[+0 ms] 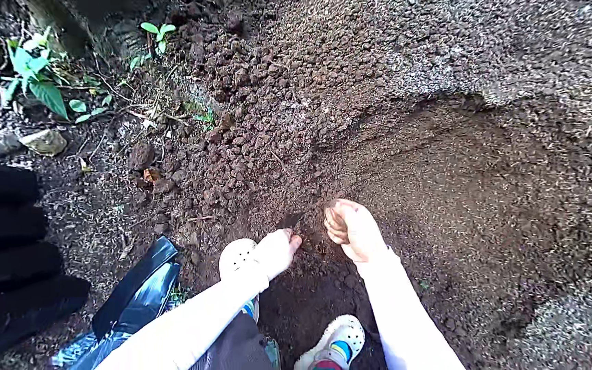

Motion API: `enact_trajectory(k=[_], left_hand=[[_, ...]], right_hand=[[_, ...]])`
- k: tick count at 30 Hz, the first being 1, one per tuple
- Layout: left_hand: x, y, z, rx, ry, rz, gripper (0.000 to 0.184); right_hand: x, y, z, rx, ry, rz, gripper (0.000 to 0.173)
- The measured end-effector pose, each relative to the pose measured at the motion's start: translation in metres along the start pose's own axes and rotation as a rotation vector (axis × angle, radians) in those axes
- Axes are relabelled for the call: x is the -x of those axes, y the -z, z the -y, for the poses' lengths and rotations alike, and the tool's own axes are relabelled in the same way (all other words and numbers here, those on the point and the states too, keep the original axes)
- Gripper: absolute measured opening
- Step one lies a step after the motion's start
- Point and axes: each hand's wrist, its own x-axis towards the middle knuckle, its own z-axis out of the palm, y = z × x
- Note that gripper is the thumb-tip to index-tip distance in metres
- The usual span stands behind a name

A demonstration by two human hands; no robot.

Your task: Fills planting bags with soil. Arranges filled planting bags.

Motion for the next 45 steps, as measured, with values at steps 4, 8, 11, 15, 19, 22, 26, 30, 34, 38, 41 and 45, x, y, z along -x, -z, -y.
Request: enact_trajectory(k=[4, 8, 11, 15, 19, 22, 26, 30, 34, 38, 41, 45], left_hand=[[0.002, -0.007, -0.001, 0.031, 0.021, -0.008, 0.045], [0.005, 0.001, 0.003, 0.057, 0.013, -0.020, 0.044], [0.003, -0.007, 0.000, 0.063, 0.052, -0.025, 0.043], [-0.003, -0.011, -0.001, 0.059, 0.014, -0.015, 0.044], [0.000, -0.002, 0.013, 0.112, -0.086, -0.038, 0.044], [-0.008, 0.000, 0.016, 0.073, 0.078, -0.036, 0.079], [-0.031, 0.001, 0.007, 0.141, 0.133, 0.049, 0.092], [-0.024, 0.004, -0.011, 0.018, 0.148, 0.056, 0.080], [-0.016, 0.001, -0.025, -0.108, 0.181, -0.013, 0.071], [-0.012, -0.010, -0.028, -0.197, 0.188, -0.122, 0.064], [-0.007, -0.012, -0.025, -0.219, 0.221, -0.195, 0.073], [0.003, -0.007, -0.021, -0.179, 0.282, -0.081, 0.083]], right_hand=[[-0.009, -0.015, -0.040, 0.252, -0.092, 0.068, 0.030], [0.005, 0.003, 0.002, 0.100, 0.018, -0.088, 0.028], [-0.014, 0.000, -0.025, 0.417, -0.045, -0.153, 0.031], [-0.020, 0.005, -0.036, 0.155, -0.072, -0.048, 0.033], [-0.007, 0.055, -0.012, 0.033, -0.083, -0.142, 0.035], [-0.010, 0.070, -0.021, 0.458, -0.363, 0.058, 0.047], [-0.019, 0.051, -0.032, 0.480, -0.411, 0.172, 0.055], [-0.013, 0.040, -0.039, 0.506, -0.296, 0.041, 0.035], [-0.007, 0.017, -0.027, 0.754, -0.283, -0.147, 0.038], [0.000, 0.006, -0.017, 0.803, -0.308, -0.191, 0.041], [0.013, 0.027, -0.006, 0.687, -0.269, -0.127, 0.045], [0.060, 0.082, 0.006, 0.544, -0.195, -0.268, 0.052]])
